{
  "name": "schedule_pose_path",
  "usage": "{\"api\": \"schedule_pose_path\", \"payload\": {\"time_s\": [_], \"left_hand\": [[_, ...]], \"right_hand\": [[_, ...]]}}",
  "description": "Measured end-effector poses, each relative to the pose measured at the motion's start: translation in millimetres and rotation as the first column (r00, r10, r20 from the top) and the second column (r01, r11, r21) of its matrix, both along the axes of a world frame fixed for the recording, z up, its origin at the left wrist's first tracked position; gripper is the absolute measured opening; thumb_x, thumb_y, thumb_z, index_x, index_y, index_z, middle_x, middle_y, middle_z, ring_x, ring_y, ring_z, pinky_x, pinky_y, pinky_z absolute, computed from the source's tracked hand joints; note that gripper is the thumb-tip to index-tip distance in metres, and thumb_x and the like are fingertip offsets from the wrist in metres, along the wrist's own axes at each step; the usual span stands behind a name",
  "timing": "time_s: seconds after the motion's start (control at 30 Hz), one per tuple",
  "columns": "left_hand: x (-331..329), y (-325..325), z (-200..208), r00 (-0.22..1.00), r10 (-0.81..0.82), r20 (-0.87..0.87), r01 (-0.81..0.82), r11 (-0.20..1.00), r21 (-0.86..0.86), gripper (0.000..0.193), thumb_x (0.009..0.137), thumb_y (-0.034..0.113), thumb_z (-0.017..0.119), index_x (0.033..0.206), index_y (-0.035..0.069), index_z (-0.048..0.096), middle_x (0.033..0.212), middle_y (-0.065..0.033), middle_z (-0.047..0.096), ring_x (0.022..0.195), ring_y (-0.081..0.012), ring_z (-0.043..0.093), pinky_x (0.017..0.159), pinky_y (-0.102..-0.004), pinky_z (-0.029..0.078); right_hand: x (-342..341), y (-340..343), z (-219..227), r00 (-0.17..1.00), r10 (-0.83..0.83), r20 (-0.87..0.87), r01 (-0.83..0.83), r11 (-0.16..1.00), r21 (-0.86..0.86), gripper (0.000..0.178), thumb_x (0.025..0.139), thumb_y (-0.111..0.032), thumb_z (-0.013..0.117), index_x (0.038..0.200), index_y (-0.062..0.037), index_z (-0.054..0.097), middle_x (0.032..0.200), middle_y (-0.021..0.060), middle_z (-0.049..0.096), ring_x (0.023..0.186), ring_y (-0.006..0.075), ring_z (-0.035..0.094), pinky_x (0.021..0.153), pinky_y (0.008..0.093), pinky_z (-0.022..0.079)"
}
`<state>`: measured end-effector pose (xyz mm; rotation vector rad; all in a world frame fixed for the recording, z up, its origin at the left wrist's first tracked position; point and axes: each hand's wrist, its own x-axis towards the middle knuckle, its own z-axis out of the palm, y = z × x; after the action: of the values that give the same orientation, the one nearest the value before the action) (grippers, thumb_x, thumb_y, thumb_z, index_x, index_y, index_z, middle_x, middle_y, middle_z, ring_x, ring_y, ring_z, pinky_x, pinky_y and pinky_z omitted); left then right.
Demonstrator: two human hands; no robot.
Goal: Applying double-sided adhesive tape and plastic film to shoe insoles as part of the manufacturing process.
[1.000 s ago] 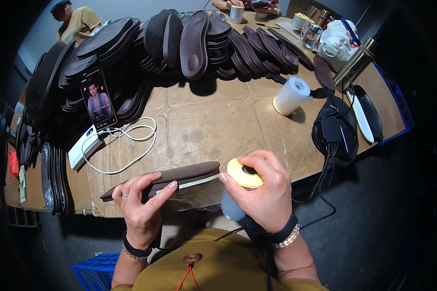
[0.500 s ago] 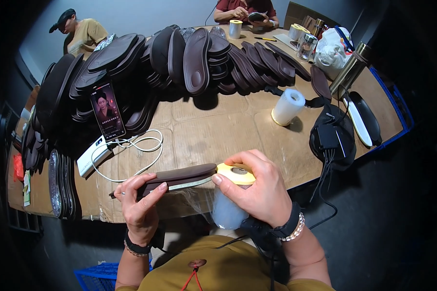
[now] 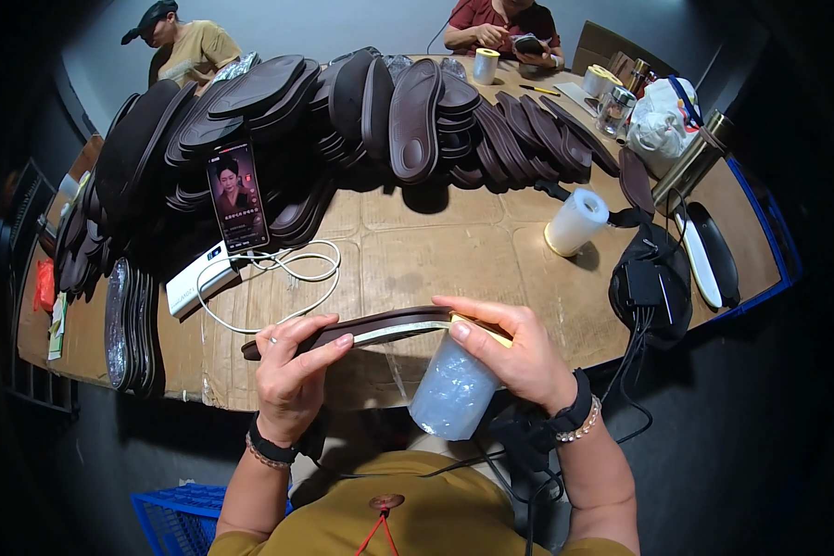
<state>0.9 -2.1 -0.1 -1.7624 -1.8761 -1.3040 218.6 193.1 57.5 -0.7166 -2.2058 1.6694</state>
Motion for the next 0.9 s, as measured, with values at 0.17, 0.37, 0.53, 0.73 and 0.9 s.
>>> {"api": "schedule_pose_path", "payload": {"time_s": [0.17, 0.37, 0.53, 0.73, 0.9], "left_hand": [[-4.8, -1.6, -10.1, 0.998, -0.017, 0.054, 0.012, 0.996, 0.083, 0.043, 0.080, -0.006, 0.076, 0.111, 0.023, 0.081, 0.118, -0.0067, 0.075, 0.103, -0.0235, 0.070, 0.091, -0.0353, 0.040], [-0.1, 2.0, -16.1, 0.930, -0.147, 0.335, 0.065, 0.967, 0.245, 0.038, 0.084, -0.010, 0.074, 0.115, 0.010, 0.069, 0.124, -0.0119, 0.074, 0.114, -0.0269, 0.070, 0.103, -0.0409, 0.044], [-7.0, -17.8, 9.2, 0.783, -0.151, 0.604, 0.191, 0.982, -0.002, 0.049, 0.088, -0.010, 0.063, 0.135, 0.000, 0.059, 0.147, -0.0180, 0.060, 0.134, -0.0300, 0.059, 0.118, -0.0406, 0.041], [-37.7, -28.8, 46.6, 0.775, -0.317, 0.547, 0.514, 0.819, -0.254, 0.076, 0.095, 0.025, 0.070, 0.159, -0.003, 0.041, 0.160, -0.0198, 0.049, 0.152, -0.0310, 0.042, 0.126, -0.0417, 0.027], [-34.9, -27.9, 74.6, 0.769, -0.261, 0.584, 0.534, 0.764, -0.362, 0.090, 0.104, 0.065, 0.044, 0.163, -0.003, 0.035, 0.162, -0.0219, 0.045, 0.152, -0.0330, 0.041, 0.125, -0.0410, 0.028]], "right_hand": [[-7.4, -12.2, 20.0, 0.999, -0.020, -0.032, 0.021, 1.000, 0.014, 0.037, 0.101, -0.023, 0.069, 0.131, -0.0019, 0.072, 0.102, 0.0080, 0.074, 0.091, 0.0122, 0.065, 0.084, 0.0299, 0.054], [-19.2, -21.4, 46.6, 0.993, -0.052, -0.109, 0.084, 0.946, 0.312, 0.033, 0.094, -0.020, 0.075, 0.122, -0.0011, 0.074, 0.094, 0.0110, 0.069, 0.081, 0.0176, 0.065, 0.078, 0.0296, 0.052], [-27.4, -22.0, 52.7, 0.984, 0.016, -0.176, 0.062, 0.902, 0.428, 0.033, 0.091, -0.018, 0.076, 0.118, 0.0000, 0.074, 0.101, 0.0164, 0.072, 0.087, 0.0271, 0.071, 0.081, 0.0345, 0.055], [-31.1, -30.7, 66.1, 0.983, 0.072, -0.169, 0.016, 0.881, 0.472, 0.035, 0.089, -0.019, 0.077, 0.117, 0.0007, 0.074, 0.100, 0.0183, 0.072, 0.088, 0.0321, 0.073, 0.081, 0.0370, 0.056], [-37.2, -42.1, 79.1, 0.986, 0.102, -0.135, -0.014, 0.844, 0.537, 0.036, 0.087, -0.021, 0.079, 0.116, -0.0005, 0.074, 0.098, 0.0196, 0.071, 0.088, 0.0361, 0.072, 0.079, 0.0390, 0.057]]}}
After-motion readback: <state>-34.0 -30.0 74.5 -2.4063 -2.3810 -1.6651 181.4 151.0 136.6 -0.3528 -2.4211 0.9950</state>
